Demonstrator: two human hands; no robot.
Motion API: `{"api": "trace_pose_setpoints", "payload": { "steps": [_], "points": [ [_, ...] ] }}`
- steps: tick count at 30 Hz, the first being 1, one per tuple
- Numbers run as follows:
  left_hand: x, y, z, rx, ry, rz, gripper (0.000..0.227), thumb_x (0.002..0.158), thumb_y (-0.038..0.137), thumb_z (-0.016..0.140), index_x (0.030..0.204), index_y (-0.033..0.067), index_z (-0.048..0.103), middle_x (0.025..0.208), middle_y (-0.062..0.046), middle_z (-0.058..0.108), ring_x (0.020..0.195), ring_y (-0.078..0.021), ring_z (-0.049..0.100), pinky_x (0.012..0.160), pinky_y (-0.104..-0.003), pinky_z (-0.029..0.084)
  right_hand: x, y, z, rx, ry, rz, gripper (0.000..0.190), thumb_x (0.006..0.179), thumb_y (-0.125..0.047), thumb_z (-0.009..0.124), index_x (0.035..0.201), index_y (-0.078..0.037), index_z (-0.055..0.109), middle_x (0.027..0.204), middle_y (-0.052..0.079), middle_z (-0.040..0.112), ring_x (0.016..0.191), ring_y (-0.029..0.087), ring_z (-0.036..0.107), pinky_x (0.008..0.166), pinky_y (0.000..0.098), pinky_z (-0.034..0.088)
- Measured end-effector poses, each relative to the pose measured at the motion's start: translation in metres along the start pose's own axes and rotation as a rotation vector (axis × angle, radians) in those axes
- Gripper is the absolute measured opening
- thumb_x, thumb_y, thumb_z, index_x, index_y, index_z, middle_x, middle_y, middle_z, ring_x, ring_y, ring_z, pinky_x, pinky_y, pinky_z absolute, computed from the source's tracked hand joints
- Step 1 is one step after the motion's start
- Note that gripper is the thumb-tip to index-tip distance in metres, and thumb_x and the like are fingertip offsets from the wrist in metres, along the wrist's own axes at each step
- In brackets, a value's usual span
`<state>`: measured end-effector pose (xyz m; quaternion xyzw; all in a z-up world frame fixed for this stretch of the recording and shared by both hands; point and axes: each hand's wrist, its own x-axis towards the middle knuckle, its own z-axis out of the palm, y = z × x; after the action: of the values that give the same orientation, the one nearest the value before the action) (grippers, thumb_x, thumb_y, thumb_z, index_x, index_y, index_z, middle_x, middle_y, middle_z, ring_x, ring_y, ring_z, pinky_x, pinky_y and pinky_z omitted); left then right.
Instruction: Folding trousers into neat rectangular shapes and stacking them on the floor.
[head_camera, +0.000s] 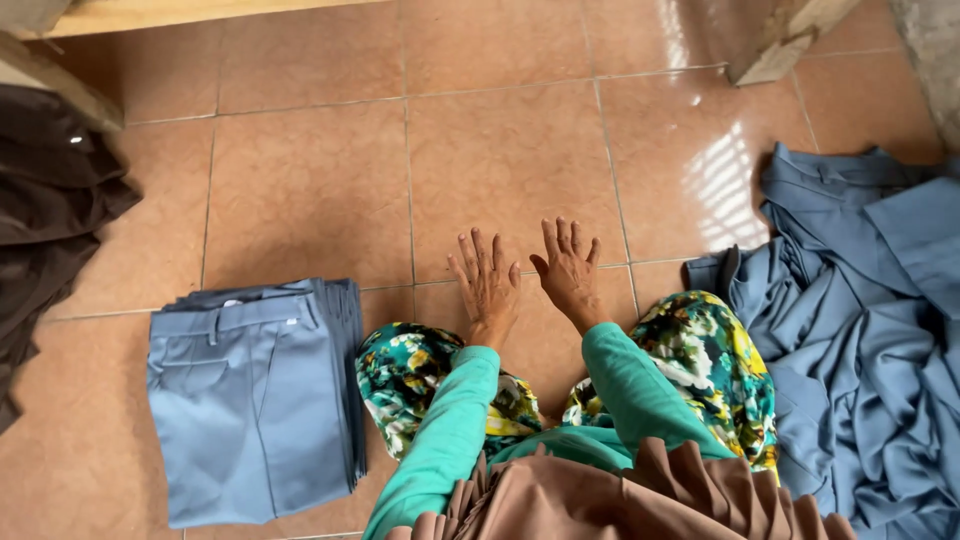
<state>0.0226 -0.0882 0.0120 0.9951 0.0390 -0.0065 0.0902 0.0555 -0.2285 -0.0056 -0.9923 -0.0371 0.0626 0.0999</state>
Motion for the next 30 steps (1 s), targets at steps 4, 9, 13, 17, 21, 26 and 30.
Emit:
{"api": "trace_pose_setpoints", "payload": {
  "steps": [4,9,13,17,21,26,30],
  "points": [
    [0.003,0.02,0.013,0.002,-0.039,0.035,0.064,0.104,0.044,0.039,0.16,0.0145,0.03,0.171,-0.019,0.006,0.157,-0.0396,-0.008,0.122,-0.064,-0.012,-0.006,0.029,-0.005,0.053,0.004,0.049,0.073,0.105,-0.054,0.042,0.166,-0.023,0.017,0.169,0.01,0.026,0.157,0.032,0.018,0.121,0.066,0.011],
    [0.007,0.093,0.037,0.03,-0.083,0.166,0.065,0.103,0.046,0.04,0.159,0.0147,0.032,0.171,-0.018,0.006,0.158,-0.0388,-0.008,0.122,-0.064,-0.012,-0.028,0.108,-0.016,0.083,0.036,0.19,0.071,0.105,-0.052,0.043,0.165,-0.02,0.02,0.169,0.01,0.028,0.157,0.033,0.02,0.12,0.0667,0.012],
    [0.0,0.175,0.043,-0.002,-0.093,0.348,0.062,0.103,0.043,0.041,0.157,0.0135,0.035,0.17,-0.019,0.014,0.158,-0.0386,0.0,0.123,-0.064,-0.007,-0.053,0.178,-0.025,0.085,0.085,0.336,0.072,0.106,-0.052,0.044,0.166,-0.021,0.018,0.169,0.009,0.027,0.157,0.033,0.019,0.12,0.0676,0.012],
    [-0.016,0.25,0.065,-0.022,-0.052,0.536,0.061,0.102,0.041,0.045,0.155,0.0115,0.039,0.168,-0.022,0.02,0.157,-0.04,0.008,0.123,-0.065,-0.003,-0.082,0.242,-0.016,0.054,0.206,0.454,0.072,0.105,-0.054,0.045,0.165,-0.021,0.021,0.168,0.009,0.03,0.156,0.033,0.022,0.118,0.0691,0.017],
    [-0.044,0.318,0.074,-0.044,-0.003,0.71,0.061,0.1,0.039,0.051,0.154,0.0108,0.041,0.163,-0.024,0.03,0.156,-0.0415,0.015,0.123,-0.066,0.001,-0.128,0.296,-0.025,0.113,0.278,0.563,0.073,0.105,-0.055,0.046,0.165,-0.022,0.021,0.167,0.009,0.032,0.155,0.033,0.025,0.117,0.0698,0.019],
    [-0.098,0.37,0.086,-0.093,0.021,0.966,0.059,0.095,0.038,0.059,0.147,0.0103,0.052,0.158,-0.024,0.04,0.152,-0.0416,0.026,0.123,-0.066,0.009,-0.218,0.357,-0.014,0.124,0.361,0.713,0.07,0.105,-0.048,0.051,0.164,-0.019,0.027,0.165,0.012,0.037,0.152,0.034,0.032,0.114,0.0702,0.022],
    [-0.135,0.389,0.1,-0.026,-0.13,1.047,0.06,0.096,0.038,0.055,0.15,0.0111,0.048,0.159,-0.023,0.04,0.152,-0.0403,0.027,0.124,-0.065,0.003,-0.304,0.387,0.014,0.197,0.28,0.856,0.071,0.103,-0.045,0.054,0.164,-0.022,0.027,0.166,0.012,0.034,0.152,0.034,0.03,0.114,0.071,0.021]
  ]
}}
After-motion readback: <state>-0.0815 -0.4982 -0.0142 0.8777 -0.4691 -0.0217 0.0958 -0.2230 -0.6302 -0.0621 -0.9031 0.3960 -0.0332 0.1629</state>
